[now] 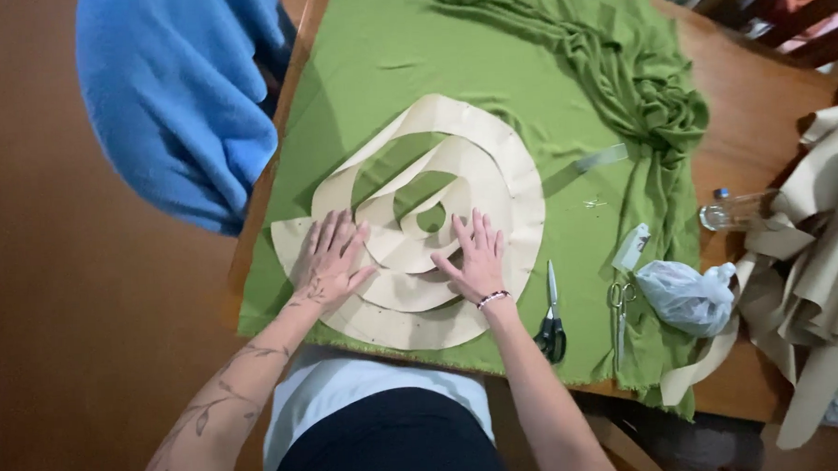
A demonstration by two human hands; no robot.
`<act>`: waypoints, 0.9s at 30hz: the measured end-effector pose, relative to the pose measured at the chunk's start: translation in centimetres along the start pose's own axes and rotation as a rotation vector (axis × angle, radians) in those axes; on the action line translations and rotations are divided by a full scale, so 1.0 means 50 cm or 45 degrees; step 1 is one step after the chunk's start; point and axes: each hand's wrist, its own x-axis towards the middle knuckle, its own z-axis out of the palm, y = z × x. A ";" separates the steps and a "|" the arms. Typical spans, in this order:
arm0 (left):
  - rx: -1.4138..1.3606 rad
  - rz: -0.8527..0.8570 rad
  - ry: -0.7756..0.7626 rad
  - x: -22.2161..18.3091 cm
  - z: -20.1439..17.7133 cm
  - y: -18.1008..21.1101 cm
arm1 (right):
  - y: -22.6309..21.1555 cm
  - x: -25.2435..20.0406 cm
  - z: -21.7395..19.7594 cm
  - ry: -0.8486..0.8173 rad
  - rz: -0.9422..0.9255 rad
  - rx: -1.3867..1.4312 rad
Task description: The person is pinning a paper pattern onto a piece of green fabric on a work table to prepare it for cutting.
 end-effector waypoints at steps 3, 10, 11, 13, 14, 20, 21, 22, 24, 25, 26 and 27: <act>-0.033 0.004 0.024 0.000 0.000 -0.001 | -0.013 0.049 -0.037 -0.064 0.196 0.055; 0.123 0.045 0.239 0.013 0.030 -0.001 | 0.062 0.208 -0.041 0.119 0.179 0.270; -0.005 0.014 0.268 0.019 0.035 0.002 | 0.075 0.233 -0.031 0.243 0.060 0.254; -0.122 -0.004 0.322 0.065 0.011 0.003 | 0.087 0.289 -0.030 0.395 -0.067 0.238; -0.269 -0.048 0.335 0.085 -0.012 0.014 | 0.094 0.302 -0.025 0.491 -0.149 0.088; -0.693 -0.096 0.304 0.302 -0.048 0.060 | 0.160 0.349 -0.022 0.598 -0.199 0.156; -0.809 -0.090 0.247 0.342 -0.052 0.065 | 0.170 0.349 -0.026 0.595 -0.163 0.356; -0.817 -0.074 0.243 0.381 -0.034 0.071 | 0.186 0.345 -0.036 0.605 -0.149 0.349; -0.986 -0.076 0.060 0.452 0.002 0.086 | 0.216 0.328 -0.051 0.640 -0.055 0.437; -0.992 -0.065 0.051 0.484 0.009 0.091 | 0.240 0.343 -0.031 0.644 -0.040 0.434; -1.025 0.041 -0.024 0.511 0.018 0.095 | 0.263 0.357 -0.008 0.691 -0.209 0.231; -1.057 0.148 -0.098 0.538 0.028 0.099 | 0.287 0.370 0.016 0.731 -0.377 0.027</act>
